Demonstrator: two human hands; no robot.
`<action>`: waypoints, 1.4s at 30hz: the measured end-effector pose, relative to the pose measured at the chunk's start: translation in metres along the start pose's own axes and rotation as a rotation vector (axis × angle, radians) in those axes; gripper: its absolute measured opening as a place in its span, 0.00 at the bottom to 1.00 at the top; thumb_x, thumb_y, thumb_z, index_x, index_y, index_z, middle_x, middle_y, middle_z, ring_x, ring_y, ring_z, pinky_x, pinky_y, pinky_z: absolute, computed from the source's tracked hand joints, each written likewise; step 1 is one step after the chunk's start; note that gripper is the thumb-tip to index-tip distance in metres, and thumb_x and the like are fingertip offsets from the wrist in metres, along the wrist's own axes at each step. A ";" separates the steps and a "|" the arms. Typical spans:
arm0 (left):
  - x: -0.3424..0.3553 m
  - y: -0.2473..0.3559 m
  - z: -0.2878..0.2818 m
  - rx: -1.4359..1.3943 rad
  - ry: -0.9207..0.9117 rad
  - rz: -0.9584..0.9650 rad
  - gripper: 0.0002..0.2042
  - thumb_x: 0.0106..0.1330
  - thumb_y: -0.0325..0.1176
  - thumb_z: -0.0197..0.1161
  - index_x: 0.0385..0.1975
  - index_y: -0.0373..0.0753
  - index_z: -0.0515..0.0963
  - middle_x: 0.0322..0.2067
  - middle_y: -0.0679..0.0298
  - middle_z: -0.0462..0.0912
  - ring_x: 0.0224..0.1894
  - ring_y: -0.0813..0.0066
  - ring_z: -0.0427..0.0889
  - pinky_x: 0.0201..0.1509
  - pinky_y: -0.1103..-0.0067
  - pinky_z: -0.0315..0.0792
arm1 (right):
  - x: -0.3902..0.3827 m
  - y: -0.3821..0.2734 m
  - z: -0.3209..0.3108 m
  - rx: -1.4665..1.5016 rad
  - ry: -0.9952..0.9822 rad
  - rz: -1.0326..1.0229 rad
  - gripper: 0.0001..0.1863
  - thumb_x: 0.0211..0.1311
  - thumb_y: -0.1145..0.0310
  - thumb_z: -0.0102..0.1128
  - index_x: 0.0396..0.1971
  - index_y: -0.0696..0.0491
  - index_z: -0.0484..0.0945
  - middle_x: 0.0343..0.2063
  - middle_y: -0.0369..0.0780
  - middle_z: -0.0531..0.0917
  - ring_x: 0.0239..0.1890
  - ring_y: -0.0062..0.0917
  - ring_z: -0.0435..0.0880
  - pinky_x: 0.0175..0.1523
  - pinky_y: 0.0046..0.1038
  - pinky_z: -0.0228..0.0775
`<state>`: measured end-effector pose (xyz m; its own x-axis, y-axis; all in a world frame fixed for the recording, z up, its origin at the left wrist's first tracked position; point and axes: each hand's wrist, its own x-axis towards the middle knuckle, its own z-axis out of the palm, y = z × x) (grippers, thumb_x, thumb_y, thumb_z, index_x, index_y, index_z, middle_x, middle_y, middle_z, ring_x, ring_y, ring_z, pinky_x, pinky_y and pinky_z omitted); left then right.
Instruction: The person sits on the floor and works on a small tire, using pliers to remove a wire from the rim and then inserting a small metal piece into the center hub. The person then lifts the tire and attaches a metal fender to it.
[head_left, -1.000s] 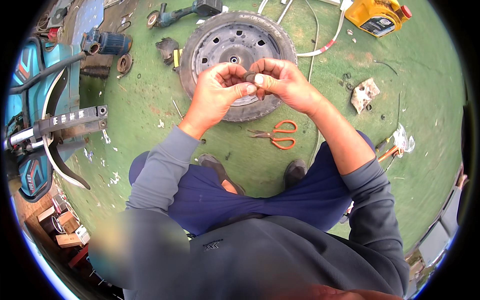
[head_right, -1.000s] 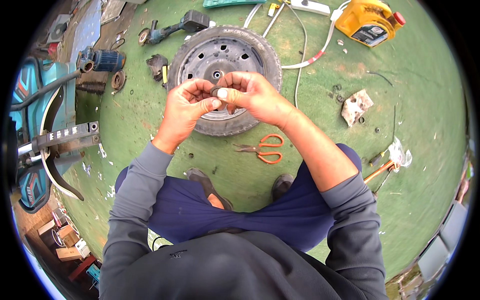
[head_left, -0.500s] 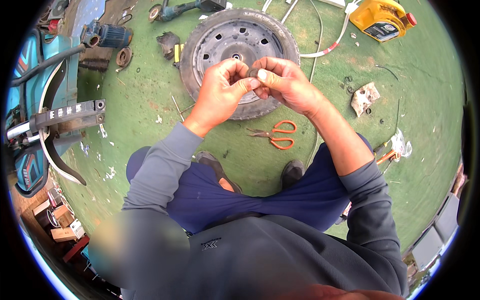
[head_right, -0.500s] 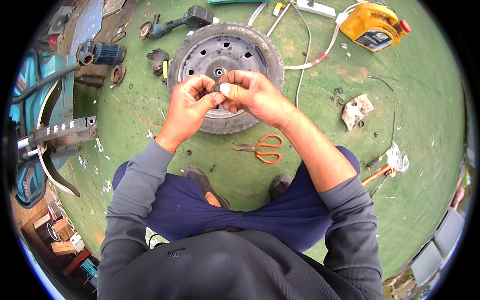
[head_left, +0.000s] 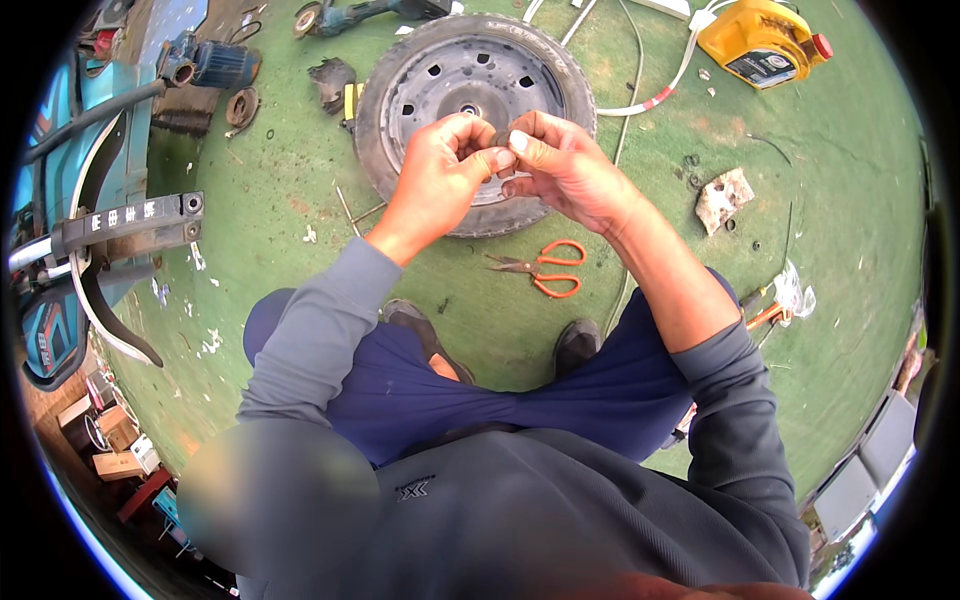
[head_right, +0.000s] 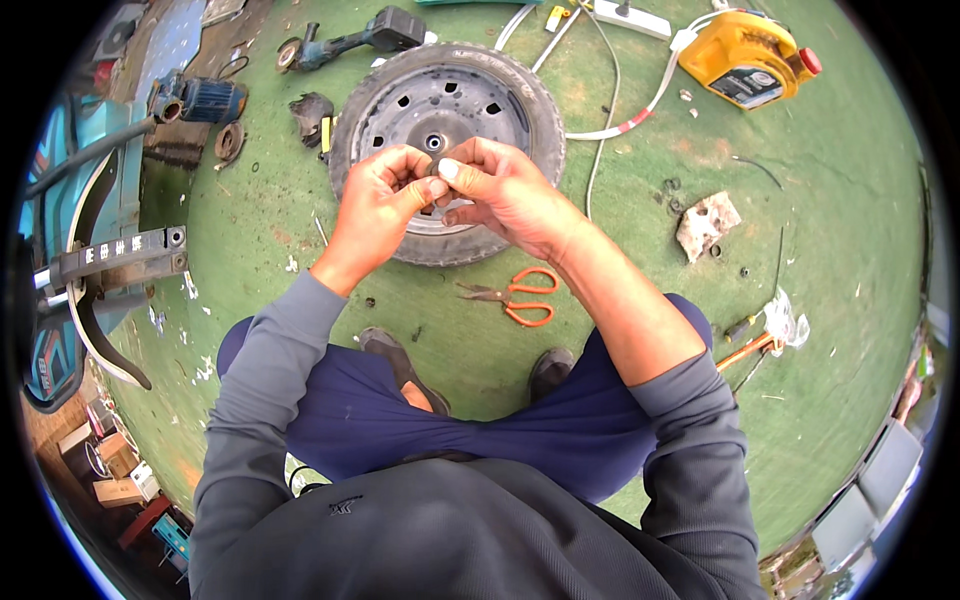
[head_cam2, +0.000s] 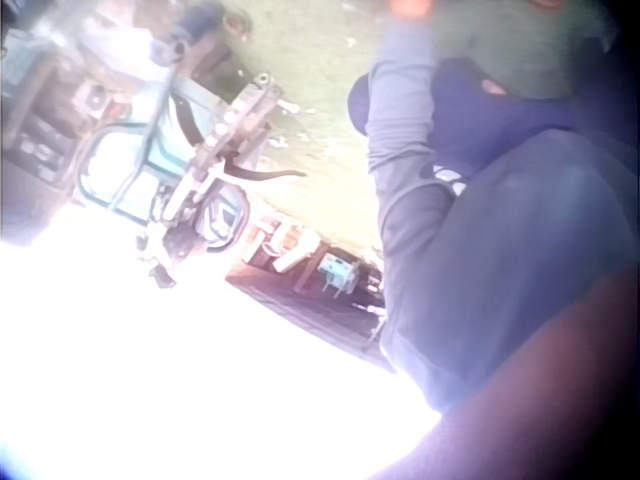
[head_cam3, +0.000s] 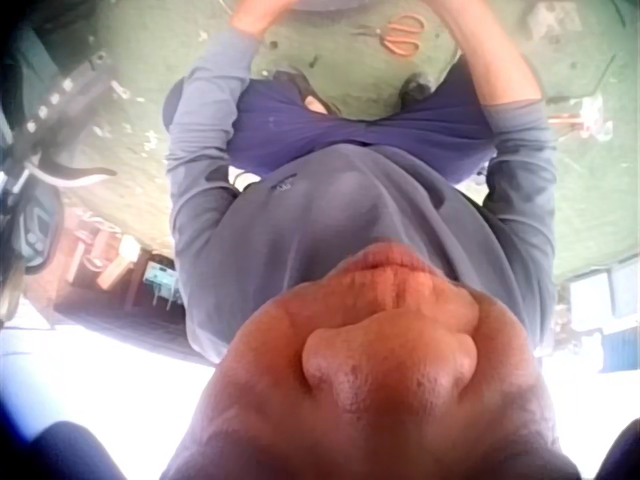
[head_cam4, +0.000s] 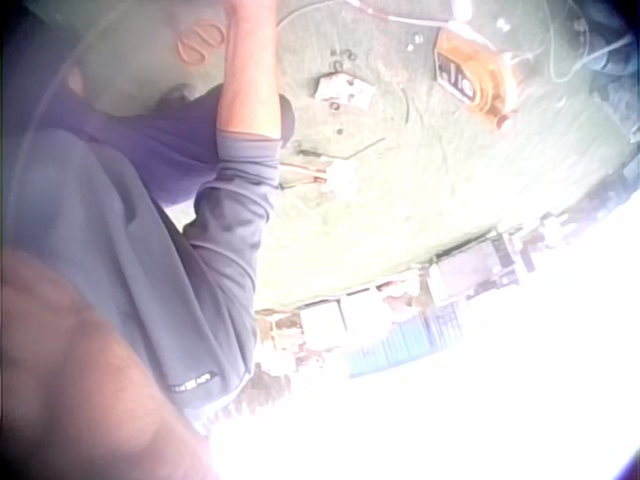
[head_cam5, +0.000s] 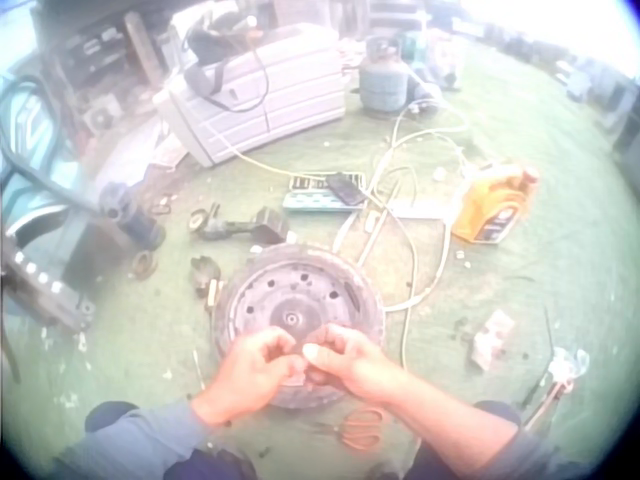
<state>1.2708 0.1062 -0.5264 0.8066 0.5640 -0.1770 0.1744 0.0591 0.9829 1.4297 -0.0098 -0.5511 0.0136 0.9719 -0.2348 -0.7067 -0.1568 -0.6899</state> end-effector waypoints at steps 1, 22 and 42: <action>0.001 -0.002 -0.001 0.012 -0.002 0.004 0.06 0.67 0.24 0.67 0.33 0.35 0.75 0.28 0.72 0.77 0.30 0.86 0.75 0.34 0.83 0.72 | -0.001 -0.001 0.000 -0.011 0.019 0.007 0.16 0.72 0.59 0.63 0.45 0.57 0.75 0.39 0.38 0.82 0.40 0.21 0.82 0.46 0.29 0.79; 0.003 0.006 0.008 0.317 0.130 0.124 0.06 0.63 0.22 0.68 0.29 0.34 0.76 0.28 0.70 0.77 0.30 0.86 0.74 0.34 0.82 0.71 | 0.002 0.003 -0.001 -0.085 0.128 -0.004 0.12 0.75 0.62 0.60 0.44 0.56 0.71 0.40 0.38 0.82 0.37 0.21 0.82 0.48 0.32 0.82; 0.011 -0.004 -0.002 -0.236 0.101 -0.070 0.13 0.72 0.28 0.64 0.52 0.31 0.79 0.47 0.59 0.85 0.47 0.73 0.85 0.53 0.73 0.82 | 0.010 0.004 0.002 -0.690 0.364 -0.365 0.18 0.59 0.76 0.74 0.47 0.59 0.76 0.40 0.39 0.86 0.42 0.20 0.87 0.47 0.25 0.81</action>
<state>1.2775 0.1141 -0.5319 0.7344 0.6307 -0.2508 0.0818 0.2845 0.9552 1.4256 -0.0003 -0.5548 0.4661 0.8838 -0.0405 -0.0271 -0.0315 -0.9991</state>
